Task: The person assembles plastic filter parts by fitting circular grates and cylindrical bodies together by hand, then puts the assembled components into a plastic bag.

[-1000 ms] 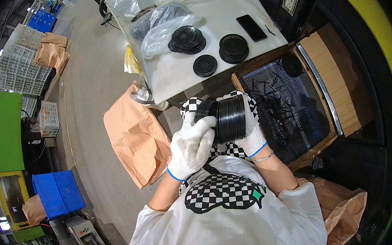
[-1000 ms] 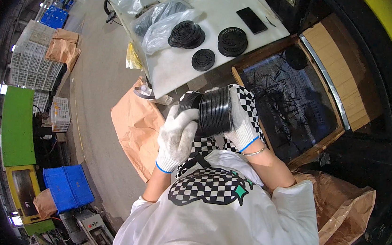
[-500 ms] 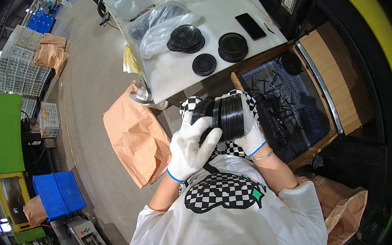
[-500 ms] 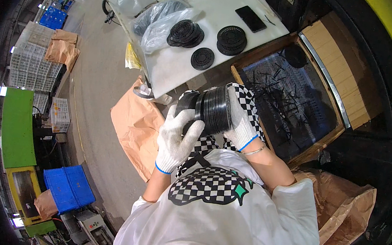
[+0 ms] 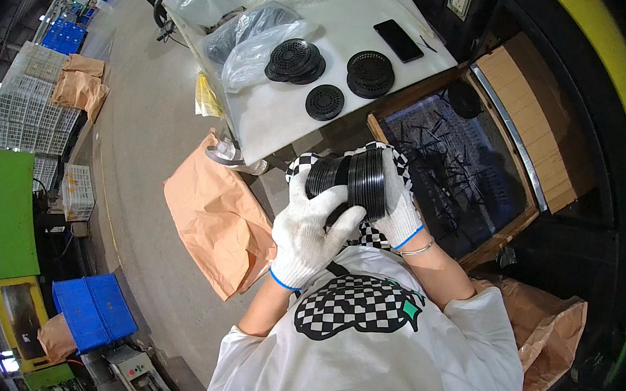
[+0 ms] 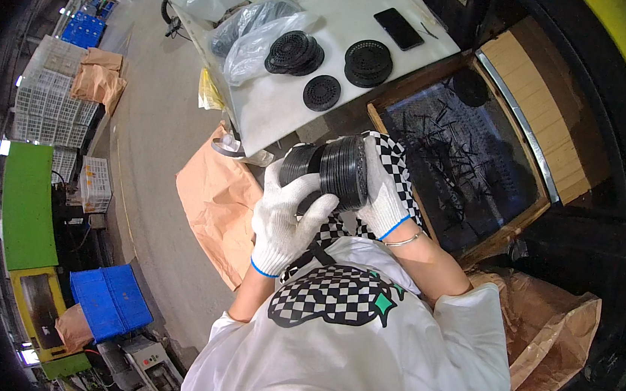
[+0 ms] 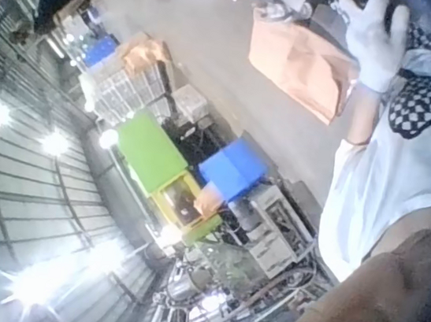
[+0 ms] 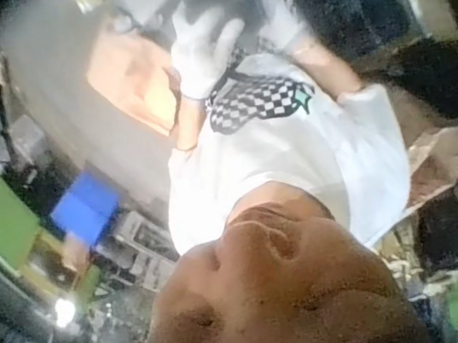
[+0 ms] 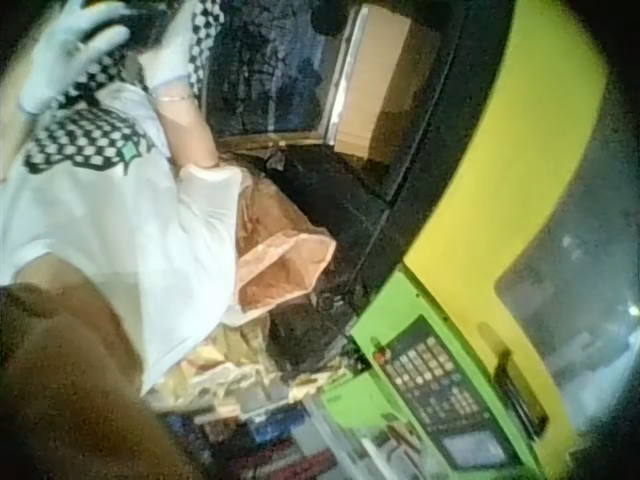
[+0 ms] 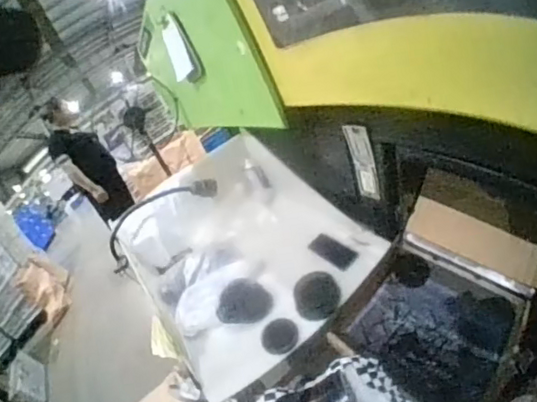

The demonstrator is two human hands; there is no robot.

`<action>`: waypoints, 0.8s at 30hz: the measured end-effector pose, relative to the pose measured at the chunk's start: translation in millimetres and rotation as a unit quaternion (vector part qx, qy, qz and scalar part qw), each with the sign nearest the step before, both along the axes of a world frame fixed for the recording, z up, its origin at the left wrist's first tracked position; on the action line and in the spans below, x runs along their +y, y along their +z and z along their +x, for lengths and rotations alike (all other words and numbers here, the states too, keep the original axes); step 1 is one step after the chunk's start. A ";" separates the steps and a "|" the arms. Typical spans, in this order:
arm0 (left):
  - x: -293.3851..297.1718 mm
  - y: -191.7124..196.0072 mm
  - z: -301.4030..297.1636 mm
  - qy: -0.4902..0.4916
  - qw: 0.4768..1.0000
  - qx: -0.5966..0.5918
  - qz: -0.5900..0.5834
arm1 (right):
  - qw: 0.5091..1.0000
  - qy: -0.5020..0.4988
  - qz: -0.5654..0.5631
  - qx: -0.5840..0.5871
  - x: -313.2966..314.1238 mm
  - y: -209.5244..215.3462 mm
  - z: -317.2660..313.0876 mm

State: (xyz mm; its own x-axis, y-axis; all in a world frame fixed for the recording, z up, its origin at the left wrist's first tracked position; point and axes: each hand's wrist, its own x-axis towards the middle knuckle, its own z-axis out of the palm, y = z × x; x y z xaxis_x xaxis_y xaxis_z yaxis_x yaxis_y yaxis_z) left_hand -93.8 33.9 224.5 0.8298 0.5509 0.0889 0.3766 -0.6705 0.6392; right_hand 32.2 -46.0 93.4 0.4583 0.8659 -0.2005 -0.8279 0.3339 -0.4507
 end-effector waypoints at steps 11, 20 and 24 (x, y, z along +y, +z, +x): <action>5.3 -5.8 -1.9 -0.027 0.999 -0.022 -0.007 | 0.995 -0.005 0.025 0.092 7.0 -7.2 2.0; 5.3 -5.1 6.4 -0.059 0.985 -0.086 0.135 | 0.953 -0.092 -0.160 -0.242 11.3 -75.4 -1.7; 2.8 -2.4 5.9 -0.056 0.990 -0.081 0.105 | 0.993 -0.018 -0.024 0.111 5.8 12.3 -1.3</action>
